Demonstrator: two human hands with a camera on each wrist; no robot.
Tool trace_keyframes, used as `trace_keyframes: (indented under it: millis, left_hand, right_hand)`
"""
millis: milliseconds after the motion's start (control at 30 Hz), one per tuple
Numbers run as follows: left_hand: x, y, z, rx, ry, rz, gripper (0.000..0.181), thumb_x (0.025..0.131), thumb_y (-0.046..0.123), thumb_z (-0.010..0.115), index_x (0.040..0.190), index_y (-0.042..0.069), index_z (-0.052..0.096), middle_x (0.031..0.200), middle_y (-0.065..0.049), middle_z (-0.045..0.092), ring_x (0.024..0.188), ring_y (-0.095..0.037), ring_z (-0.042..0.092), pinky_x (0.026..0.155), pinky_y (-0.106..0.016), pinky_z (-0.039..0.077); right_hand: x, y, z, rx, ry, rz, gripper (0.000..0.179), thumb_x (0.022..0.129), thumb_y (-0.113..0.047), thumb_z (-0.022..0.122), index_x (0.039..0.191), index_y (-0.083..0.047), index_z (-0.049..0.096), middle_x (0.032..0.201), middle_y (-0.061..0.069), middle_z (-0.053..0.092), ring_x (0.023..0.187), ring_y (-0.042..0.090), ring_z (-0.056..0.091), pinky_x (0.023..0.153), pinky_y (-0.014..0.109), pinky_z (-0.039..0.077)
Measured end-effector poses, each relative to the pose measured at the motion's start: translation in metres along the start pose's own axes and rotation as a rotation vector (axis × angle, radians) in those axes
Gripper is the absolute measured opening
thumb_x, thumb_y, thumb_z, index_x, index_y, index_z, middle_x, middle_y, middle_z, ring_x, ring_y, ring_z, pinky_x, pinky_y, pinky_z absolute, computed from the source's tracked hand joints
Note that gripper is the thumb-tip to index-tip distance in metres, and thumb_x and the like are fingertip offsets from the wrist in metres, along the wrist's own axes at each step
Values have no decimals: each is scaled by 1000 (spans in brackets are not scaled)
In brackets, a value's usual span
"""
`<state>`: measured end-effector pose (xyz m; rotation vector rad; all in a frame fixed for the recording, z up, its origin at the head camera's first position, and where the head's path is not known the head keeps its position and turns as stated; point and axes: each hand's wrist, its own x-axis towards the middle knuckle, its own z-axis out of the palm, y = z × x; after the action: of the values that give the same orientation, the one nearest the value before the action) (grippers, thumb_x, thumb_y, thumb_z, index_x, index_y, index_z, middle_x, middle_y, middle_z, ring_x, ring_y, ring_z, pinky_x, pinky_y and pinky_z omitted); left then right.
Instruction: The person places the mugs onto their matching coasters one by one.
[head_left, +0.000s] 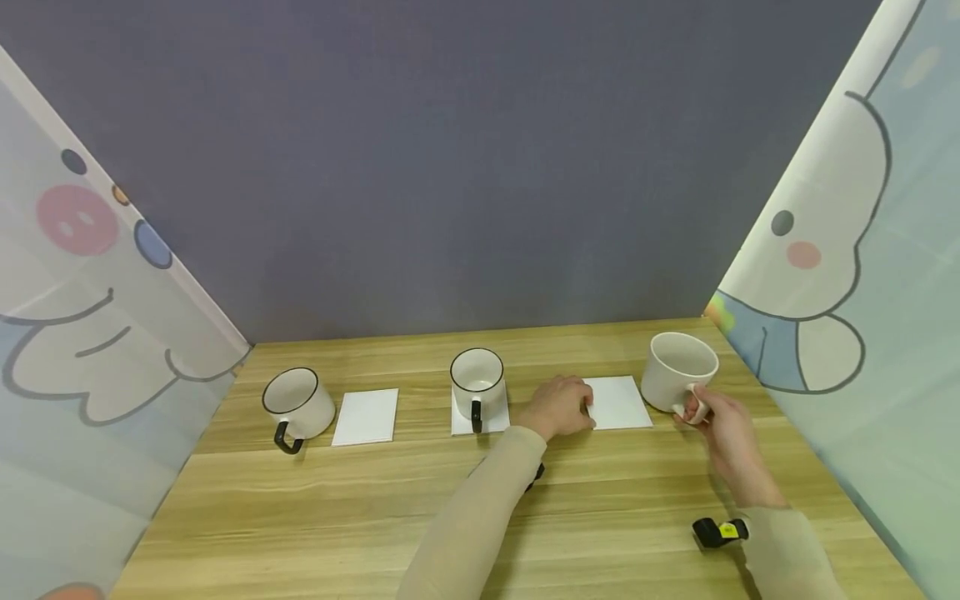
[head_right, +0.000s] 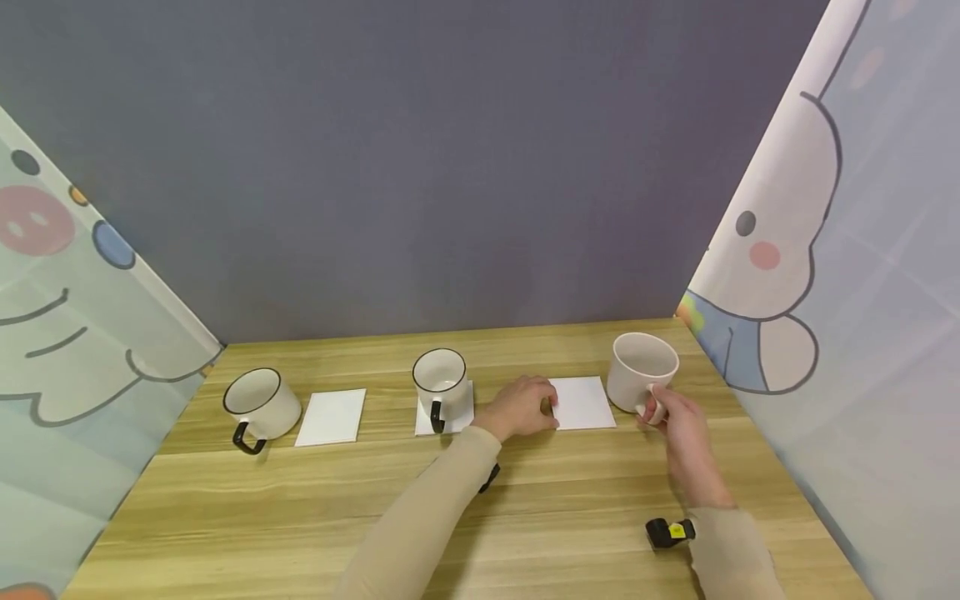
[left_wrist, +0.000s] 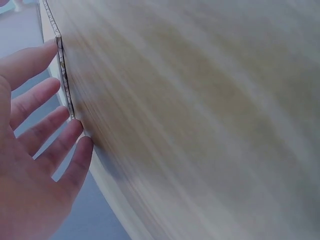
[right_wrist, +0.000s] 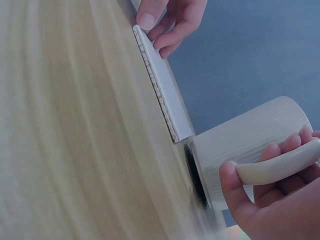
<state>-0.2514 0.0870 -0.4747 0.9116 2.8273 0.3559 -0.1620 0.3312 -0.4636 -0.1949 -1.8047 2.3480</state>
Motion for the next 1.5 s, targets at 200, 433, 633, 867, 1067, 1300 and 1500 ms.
trace_keyframes:
  millis: [200,433,633,867,1067,1300,1500]
  left_hand:
    - [-1,0,0,-8,-1,-5,25,88,45,79,106,30,70,128,17,62,113,-10,56,92,-28,49]
    - [-2,-1,0,-11,-2,-14,24,89,45,79,106,31,69,131,17,60,116,-11,55,94,-29,49]
    - [-3,0,0,-8,-5,-14,25,90,45,77,108,30,70,130,17,61,118,-12,56,95,-31,49]
    - [-3,1,1,-13,-7,-21,24,90,45,77,107,31,68,135,17,59,120,-13,55,96,-33,49]
    - [-2,0,1,-25,-1,-17,24,89,44,78,106,31,69,130,18,61,116,-11,56,96,-31,49]
    - [-1,-2,1,-36,-7,-20,24,89,44,78,106,31,68,129,18,60,118,-12,55,95,-31,49]
    - [-2,-1,0,-37,-3,-16,24,89,44,79,106,30,69,129,17,61,121,-13,55,99,-34,48]
  right_hand:
    - [0,1,0,46,-7,1,38,109,-17,48,78,-4,66,73,2,58,72,14,54,74,28,58]
    - [-3,2,1,32,-17,-57,37,108,-17,50,77,-4,66,72,1,59,72,14,56,75,27,58]
    - [-6,1,5,13,-21,-112,40,108,-17,50,75,-1,65,74,2,60,71,14,59,78,25,57]
    - [-8,-2,12,52,-52,-141,41,109,-16,48,75,-1,65,75,3,62,72,14,61,80,25,56]
    - [-8,-1,17,57,-53,-149,41,109,-14,47,74,-1,65,75,3,62,72,14,61,81,26,56]
    - [-11,-1,25,64,-62,-170,41,108,-12,49,72,-1,65,75,2,62,72,14,61,80,26,56]
    - [-13,1,32,80,-73,-194,40,108,-8,48,75,0,68,73,2,64,72,15,63,78,26,54]
